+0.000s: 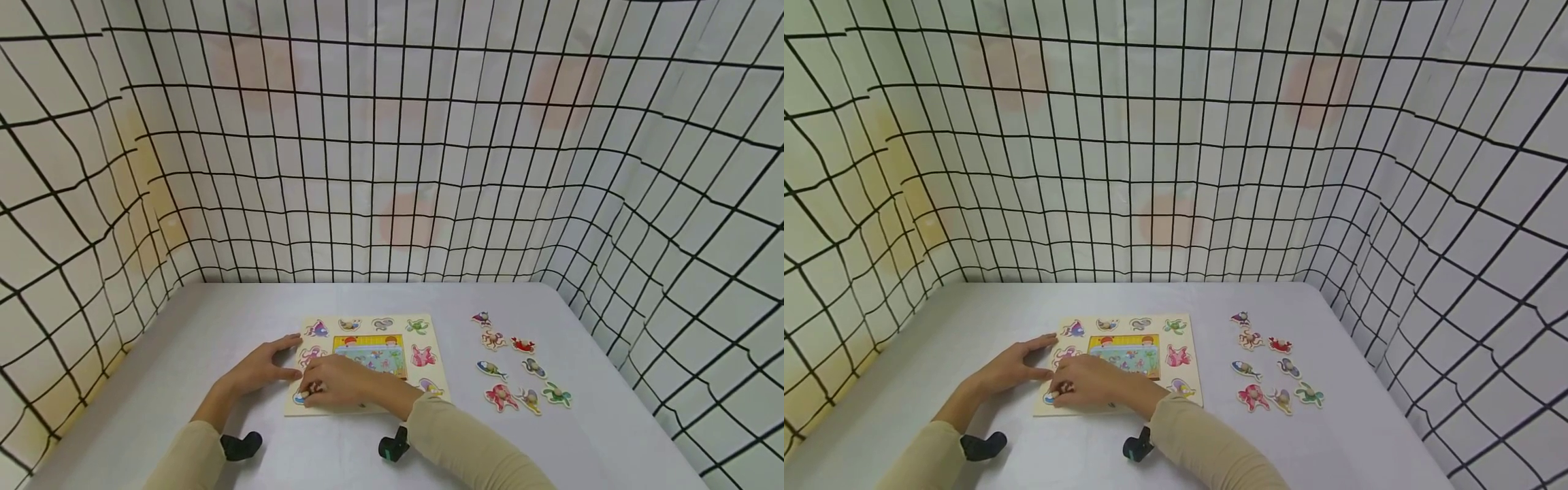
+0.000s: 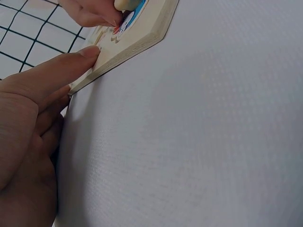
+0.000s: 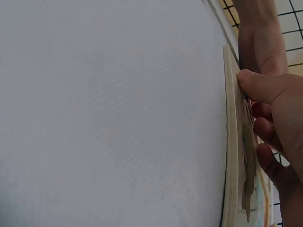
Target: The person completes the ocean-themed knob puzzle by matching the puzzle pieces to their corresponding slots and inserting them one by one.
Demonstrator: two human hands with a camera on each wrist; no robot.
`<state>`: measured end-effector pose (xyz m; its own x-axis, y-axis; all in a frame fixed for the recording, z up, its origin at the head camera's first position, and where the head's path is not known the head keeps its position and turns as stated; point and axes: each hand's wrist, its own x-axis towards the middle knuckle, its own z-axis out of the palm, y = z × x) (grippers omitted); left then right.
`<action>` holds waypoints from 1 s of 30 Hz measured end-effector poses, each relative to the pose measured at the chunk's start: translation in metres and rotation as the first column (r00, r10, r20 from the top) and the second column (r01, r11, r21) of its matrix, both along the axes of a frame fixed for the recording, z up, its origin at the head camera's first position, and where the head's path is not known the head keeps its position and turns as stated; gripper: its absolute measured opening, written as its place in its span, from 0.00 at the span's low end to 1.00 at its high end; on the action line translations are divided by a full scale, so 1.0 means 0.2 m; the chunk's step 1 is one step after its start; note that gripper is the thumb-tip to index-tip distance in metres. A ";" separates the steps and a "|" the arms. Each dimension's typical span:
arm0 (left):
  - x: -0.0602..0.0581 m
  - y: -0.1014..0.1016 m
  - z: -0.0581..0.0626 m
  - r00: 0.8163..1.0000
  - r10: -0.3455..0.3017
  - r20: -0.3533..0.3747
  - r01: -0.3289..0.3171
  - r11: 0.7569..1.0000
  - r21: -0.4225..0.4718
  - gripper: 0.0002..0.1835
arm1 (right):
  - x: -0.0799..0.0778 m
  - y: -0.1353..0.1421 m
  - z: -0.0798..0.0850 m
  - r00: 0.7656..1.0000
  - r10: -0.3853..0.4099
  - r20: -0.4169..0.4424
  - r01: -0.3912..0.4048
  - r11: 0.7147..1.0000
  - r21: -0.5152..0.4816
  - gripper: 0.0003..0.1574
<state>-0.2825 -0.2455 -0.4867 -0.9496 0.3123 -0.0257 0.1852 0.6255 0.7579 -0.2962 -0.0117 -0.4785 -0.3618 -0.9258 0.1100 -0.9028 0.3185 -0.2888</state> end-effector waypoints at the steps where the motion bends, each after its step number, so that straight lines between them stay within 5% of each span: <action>1: 0.00 0.00 0.00 1.000 -0.001 0.000 0.001 1.000 -0.001 0.43 | 0.00 0.00 0.00 1.000 0.002 0.000 -0.002 1.000 0.001 0.16; 15: -0.01 0.01 -0.02 1.000 0.011 0.003 -0.011 1.000 -0.008 0.44 | 0.01 0.06 0.06 0.990 -0.032 0.135 0.034 0.999 -0.013 0.15; 30: -0.01 -0.01 -0.02 0.999 0.036 0.018 -0.036 0.999 0.006 0.45 | -0.05 0.19 0.16 0.988 -0.075 0.138 0.087 0.993 -0.084 0.18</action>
<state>-0.2847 -0.2472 -0.4914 -0.9597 0.2779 -0.0405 0.1492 0.6266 0.7649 -0.3070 0.0270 -0.4466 -0.4526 -0.8813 0.1359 -0.8259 0.3568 -0.4365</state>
